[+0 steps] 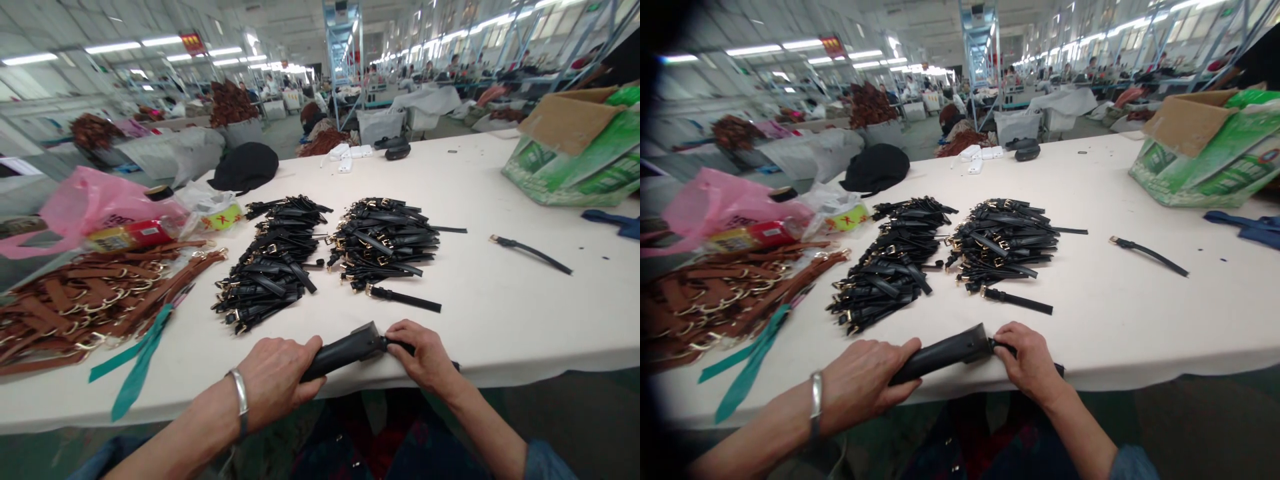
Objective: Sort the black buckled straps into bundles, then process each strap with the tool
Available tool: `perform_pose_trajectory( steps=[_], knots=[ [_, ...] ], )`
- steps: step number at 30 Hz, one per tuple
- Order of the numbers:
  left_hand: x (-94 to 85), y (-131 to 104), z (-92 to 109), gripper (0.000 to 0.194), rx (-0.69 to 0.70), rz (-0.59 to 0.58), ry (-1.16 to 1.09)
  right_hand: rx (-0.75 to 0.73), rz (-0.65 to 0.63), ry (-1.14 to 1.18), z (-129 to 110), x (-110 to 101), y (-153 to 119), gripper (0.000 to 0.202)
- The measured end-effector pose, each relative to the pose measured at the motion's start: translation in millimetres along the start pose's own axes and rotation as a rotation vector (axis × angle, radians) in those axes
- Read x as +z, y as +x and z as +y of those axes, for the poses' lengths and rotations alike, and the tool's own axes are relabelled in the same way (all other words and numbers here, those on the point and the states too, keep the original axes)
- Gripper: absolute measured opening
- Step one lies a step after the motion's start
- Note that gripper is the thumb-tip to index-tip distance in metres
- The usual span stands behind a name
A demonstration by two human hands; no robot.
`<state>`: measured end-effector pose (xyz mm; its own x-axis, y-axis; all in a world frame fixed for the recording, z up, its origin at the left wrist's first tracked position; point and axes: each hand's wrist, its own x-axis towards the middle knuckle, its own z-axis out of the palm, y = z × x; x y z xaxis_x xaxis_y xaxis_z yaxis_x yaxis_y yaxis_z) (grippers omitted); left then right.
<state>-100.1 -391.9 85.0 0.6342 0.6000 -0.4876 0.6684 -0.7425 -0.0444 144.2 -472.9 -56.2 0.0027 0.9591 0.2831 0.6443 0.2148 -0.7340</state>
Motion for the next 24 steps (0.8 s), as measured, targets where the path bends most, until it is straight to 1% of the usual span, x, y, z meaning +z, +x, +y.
perform_pose_trajectory(
  steps=[3, 8, 10, 13, 15, 21, 24],
  knots=[
    [1.9, 2.7, -2.1, 0.029, 0.007, 0.019, -0.009, 0.004, 0.005, 0.01, -0.8, -0.6, 0.6, 0.017],
    [-0.1, -2.3, -11.0, 0.031, -0.044, -0.011, -0.062, 0.021, -0.009, 0.041, -0.6, -0.2, 0.5, 0.018],
    [-1.1, -2.1, -8.7, 0.032, -0.044, -0.014, -0.059, 0.019, -0.005, 0.045, 0.4, 0.4, -0.2, 0.019],
    [-0.8, 2.1, -1.9, 0.033, -0.004, -0.001, -0.034, 0.012, 0.007, 0.047, 2.0, 0.9, -1.2, 0.019],
    [0.3, 4.0, -1.1, 0.034, 0.01, 0.007, -0.029, 0.014, -0.002, 0.048, 2.0, 0.8, -1.4, 0.019],
    [4.0, -3.1, -16.6, 0.033, -0.042, -0.019, -0.05, 0.028, 0.0, 0.053, -2.4, -0.8, 0.2, 0.018],
    [6.5, -1.4, -14.6, 0.031, -0.043, -0.026, -0.024, 0.029, 0.002, 0.046, -2.6, -1.0, 0.4, 0.018]
  ],
)
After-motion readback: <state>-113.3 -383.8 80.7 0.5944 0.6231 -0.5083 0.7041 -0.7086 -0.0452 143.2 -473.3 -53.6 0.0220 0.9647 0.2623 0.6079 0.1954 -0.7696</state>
